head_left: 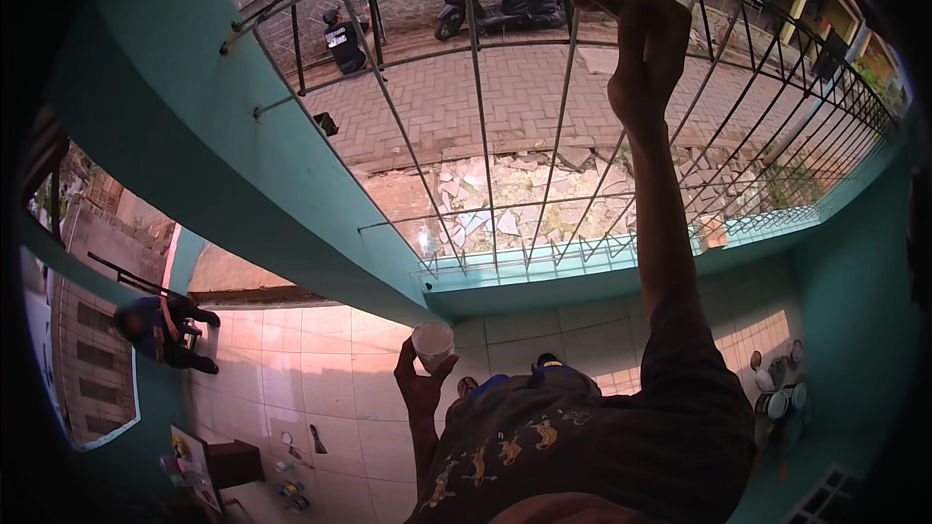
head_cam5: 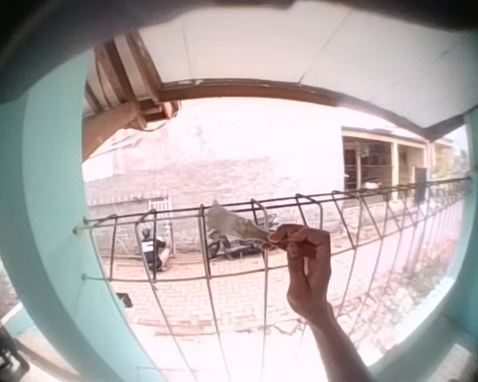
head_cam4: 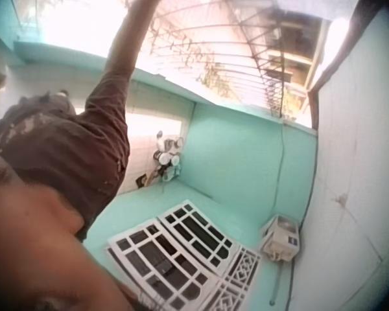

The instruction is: The person paints a metal railing using a paintbrush and a small container of white paint. They repeatedly dip the brush into the container and apply paint to the vertical bars of the railing on a balcony.

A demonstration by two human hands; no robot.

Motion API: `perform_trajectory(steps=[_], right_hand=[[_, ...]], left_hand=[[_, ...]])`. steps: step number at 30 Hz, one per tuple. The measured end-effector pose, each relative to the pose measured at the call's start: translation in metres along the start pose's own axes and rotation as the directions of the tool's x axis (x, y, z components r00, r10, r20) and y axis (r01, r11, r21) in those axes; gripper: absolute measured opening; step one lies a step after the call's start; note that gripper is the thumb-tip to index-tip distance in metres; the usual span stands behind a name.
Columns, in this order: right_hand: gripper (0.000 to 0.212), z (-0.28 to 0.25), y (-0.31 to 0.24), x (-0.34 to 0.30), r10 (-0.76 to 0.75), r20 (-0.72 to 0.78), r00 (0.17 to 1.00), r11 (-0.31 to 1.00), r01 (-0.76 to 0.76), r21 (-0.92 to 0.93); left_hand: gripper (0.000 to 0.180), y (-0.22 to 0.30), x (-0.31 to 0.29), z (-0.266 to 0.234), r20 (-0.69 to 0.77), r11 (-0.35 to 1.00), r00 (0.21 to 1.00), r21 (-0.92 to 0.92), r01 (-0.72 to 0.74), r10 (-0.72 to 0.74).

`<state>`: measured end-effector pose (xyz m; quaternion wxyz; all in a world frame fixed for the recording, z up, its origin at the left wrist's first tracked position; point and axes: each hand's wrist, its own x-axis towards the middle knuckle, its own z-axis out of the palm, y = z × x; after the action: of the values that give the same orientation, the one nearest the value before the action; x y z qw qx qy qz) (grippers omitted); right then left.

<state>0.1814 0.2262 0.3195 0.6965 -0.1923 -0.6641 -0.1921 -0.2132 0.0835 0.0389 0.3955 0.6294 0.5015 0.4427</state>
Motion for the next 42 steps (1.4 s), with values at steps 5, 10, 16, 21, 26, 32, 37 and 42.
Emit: perform_trajectory(steps=[5,10,16,21,26,32,37,42], right_hand=[[0.012,-0.008,-0.020,-0.002,-0.002,-0.096,0.995,0.996,-0.007,-0.090],[0.013,0.000,-0.010,0.000,-0.007,-0.014,1.000,1.000,0.006,-0.012],[0.011,-0.002,-0.032,0.000,-0.048,-0.095,0.994,0.997,0.042,-0.063],[0.014,0.000,-0.028,-0.008,0.052,-0.049,0.997,0.994,-0.056,-0.091],[0.018,-0.004,-0.037,-0.011,0.009,-0.102,0.995,0.999,-0.014,-0.045],[0.021,-0.007,-0.024,-0.023,0.047,-0.073,0.996,0.964,-0.064,-0.260],[0.025,0.000,-0.036,-0.018,-0.030,-0.141,0.990,0.996,0.017,-0.089],[0.024,0.007,-0.028,-0.024,-0.002,-0.149,0.989,0.992,-0.016,-0.123]], left_hand=[[0.062,0.002,-0.001,0.002,0.006,1.000,1.000,-0.029,0.012,-0.012],[0.061,0.003,-0.001,0.002,0.032,1.000,0.999,-0.014,-0.010,0.011],[0.061,0.007,-0.002,0.003,0.034,1.000,0.999,-0.019,-0.014,0.015],[0.060,0.006,-0.003,0.001,0.049,1.000,0.999,-0.009,-0.019,0.019],[0.060,0.008,-0.005,0.001,0.049,1.000,0.999,-0.020,0.001,0.000],[0.062,0.009,-0.005,0.001,0.062,1.000,0.998,-0.019,-0.014,0.015],[0.058,0.010,-0.006,0.001,0.070,1.000,0.998,-0.016,-0.011,0.012],[0.063,0.003,-0.006,-0.002,0.075,1.000,0.997,-0.008,0.005,-0.005]])
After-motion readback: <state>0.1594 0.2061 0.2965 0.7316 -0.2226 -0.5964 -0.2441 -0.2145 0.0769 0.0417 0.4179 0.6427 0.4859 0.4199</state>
